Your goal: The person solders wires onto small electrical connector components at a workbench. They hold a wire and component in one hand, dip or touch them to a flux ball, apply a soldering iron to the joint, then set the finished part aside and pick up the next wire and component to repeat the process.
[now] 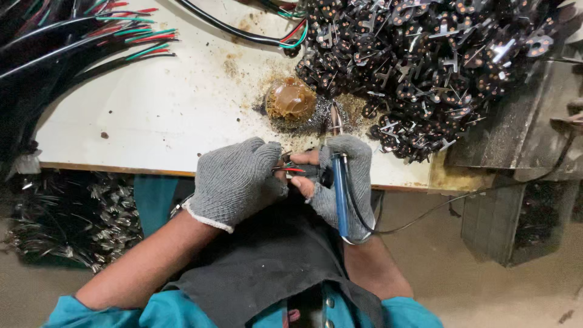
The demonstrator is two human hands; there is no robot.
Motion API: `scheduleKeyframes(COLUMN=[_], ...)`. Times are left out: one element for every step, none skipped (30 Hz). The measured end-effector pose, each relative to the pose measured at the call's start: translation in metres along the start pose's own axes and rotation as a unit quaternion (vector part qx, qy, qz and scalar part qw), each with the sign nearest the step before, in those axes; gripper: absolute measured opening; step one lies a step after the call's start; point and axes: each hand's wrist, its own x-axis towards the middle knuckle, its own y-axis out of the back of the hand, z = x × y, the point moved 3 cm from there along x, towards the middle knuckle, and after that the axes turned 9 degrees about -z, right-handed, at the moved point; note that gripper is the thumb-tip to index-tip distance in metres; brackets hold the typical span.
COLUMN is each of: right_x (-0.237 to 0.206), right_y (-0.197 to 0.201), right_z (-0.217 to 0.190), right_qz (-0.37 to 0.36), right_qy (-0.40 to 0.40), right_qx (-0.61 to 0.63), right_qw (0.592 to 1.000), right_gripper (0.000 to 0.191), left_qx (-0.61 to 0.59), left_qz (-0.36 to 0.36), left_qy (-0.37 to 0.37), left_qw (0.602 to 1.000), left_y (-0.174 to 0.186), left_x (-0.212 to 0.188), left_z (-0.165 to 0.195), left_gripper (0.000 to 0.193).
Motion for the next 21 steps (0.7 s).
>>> scheduleKeyframes(right_x=[0.0,-0.001,-0.002,-0.003,-0.003,-0.001,-0.001,0.0,0.0,-0.001,-0.001,-0.002,-0.002,-0.003,-0.004,-0.004,-0.003,-0.002,-0.001,0.0,0.003], right_y=[-0.001,-0.004,-0.005,-0.006,-0.004,-0.005,-0.004,-0.003,0.0,0.003,0.005,0.007,0.008,0.008,0.008,0.008,0.007,0.007,0.007,0.007,0.007], right_z=[0.003,0.005,0.002,0.0,-0.002,-0.002,-0.002,-0.002,-0.003,-0.005,-0.007,-0.009,-0.011,-0.013,-0.012,-0.011,-0.011,-0.01,-0.01,-0.01,-0.009], right_qz=[0.001,0.0,0.036,0.075,0.116,0.091,0.063,0.037,0.033,0.028,0.024,0.027,0.029,0.03,0.035,0.039,0.044,0.042,0.042,0.041,0.032], right_qy=[-0.052,-0.105,-0.081,-0.053,-0.021,-0.029,-0.04,-0.051,-0.029,-0.008,0.015,0.043,0.069,0.092,0.085,0.079,0.073,0.07,0.066,0.061,0.025], right_qx=[-0.014,-0.026,-0.003,0.019,0.04,0.062,0.084,0.105,0.106,0.107,0.108,0.033,-0.043,-0.118,-0.123,-0.128,-0.132,-0.082,-0.032,0.018,0.036], right_qw=[0.999,0.994,0.996,0.996,0.992,0.994,0.994,0.992,0.993,0.994,0.994,0.998,0.996,0.988,0.988,0.988,0.988,0.993,0.996,0.997,0.999], right_gripper=[0.029,0.02,0.024,0.028,0.033,0.029,0.026,0.023,0.025,0.027,0.029,0.029,0.029,0.029,0.027,0.025,0.023,0.026,0.029,0.032,0.027], left_qx=[0.004,0.007,0.005,0.005,0.006,-0.047,-0.101,-0.155,-0.187,-0.219,-0.249,-0.25,-0.251,-0.254,-0.263,-0.271,-0.279,-0.301,-0.322,-0.344,-0.326], left_qz=[-0.005,-0.013,-0.02,-0.026,-0.028,-0.066,-0.105,-0.144,-0.169,-0.194,-0.218,-0.222,-0.226,-0.232,-0.25,-0.267,-0.283,-0.293,-0.303,-0.313,-0.305], left_qy=[0.008,0.018,0.022,0.022,0.021,0.026,0.033,0.039,0.058,0.076,0.095,0.101,0.108,0.116,0.128,0.141,0.153,0.153,0.152,0.152,0.157], left_qw=[1.0,1.0,1.0,0.999,0.999,0.996,0.989,0.977,0.966,0.953,0.939,0.937,0.935,0.932,0.923,0.914,0.905,0.895,0.884,0.872,0.881], left_y=[0.001,0.003,0.006,0.01,0.014,0.019,0.024,0.029,0.031,0.033,0.034,0.034,0.034,0.034,0.032,0.031,0.031,0.031,0.031,0.03,0.03], left_x=[0.002,0.003,0.004,0.005,0.006,0.006,0.004,0.003,0.003,0.002,0.002,0.003,0.004,0.004,0.005,0.005,0.006,0.006,0.006,0.006,0.006], left_z=[0.001,0.003,0.004,0.006,0.007,0.005,0.003,0.001,-0.002,-0.003,-0.005,-0.005,-0.004,-0.004,-0.003,-0.003,-0.003,-0.003,-0.003,-0.002,-0.003], left_gripper=[0.024,0.025,0.024,0.024,0.023,0.027,0.033,0.041,0.036,0.032,0.03,0.028,0.027,0.027,0.026,0.026,0.025,0.024,0.024,0.023,0.023])
